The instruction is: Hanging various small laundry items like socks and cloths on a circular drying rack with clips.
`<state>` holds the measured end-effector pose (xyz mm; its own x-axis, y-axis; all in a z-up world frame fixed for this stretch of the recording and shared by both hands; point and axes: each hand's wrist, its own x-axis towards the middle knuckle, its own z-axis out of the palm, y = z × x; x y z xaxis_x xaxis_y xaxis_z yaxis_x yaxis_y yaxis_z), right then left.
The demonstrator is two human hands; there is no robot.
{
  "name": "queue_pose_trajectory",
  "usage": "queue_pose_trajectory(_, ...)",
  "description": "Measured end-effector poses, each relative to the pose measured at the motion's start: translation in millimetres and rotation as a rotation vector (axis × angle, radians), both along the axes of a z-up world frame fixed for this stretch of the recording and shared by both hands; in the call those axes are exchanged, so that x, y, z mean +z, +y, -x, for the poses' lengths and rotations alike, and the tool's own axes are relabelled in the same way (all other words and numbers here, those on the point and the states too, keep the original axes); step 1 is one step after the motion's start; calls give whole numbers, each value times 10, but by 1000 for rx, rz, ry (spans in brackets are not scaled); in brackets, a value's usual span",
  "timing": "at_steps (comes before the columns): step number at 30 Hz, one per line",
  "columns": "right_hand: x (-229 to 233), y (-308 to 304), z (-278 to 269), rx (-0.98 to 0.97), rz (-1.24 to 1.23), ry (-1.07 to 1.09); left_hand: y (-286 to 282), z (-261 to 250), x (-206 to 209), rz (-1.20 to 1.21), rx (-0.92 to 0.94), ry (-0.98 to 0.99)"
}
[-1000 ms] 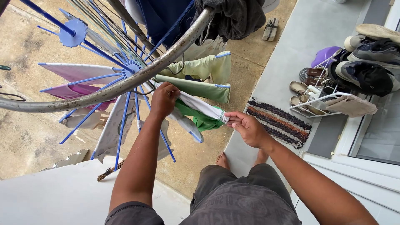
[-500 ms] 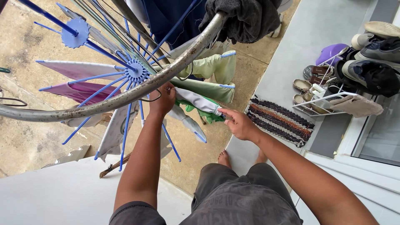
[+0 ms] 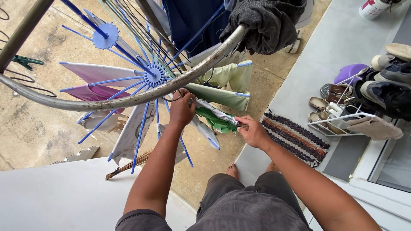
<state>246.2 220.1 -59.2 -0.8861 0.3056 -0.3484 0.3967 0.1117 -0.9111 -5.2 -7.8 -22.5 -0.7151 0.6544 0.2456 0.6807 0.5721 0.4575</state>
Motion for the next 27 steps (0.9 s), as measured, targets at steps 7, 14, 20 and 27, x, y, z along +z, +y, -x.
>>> queue_pose_trajectory(7,-86,26,11,-17,54,28,100,-131,-62,-23,-26,69)
queue_pose_trajectory(14,-222,463,151,-22,93,-67,353,-430,96,-64,15,-14)
queue_pose_trajectory(20,571,1326,421,-223,-30,155,827,-1003,1214,-166,-11,-226)
queue_pose_trajectory(27,2029,2093,735,-73,-338,892,1571,-1540,2527,-607,116,614)
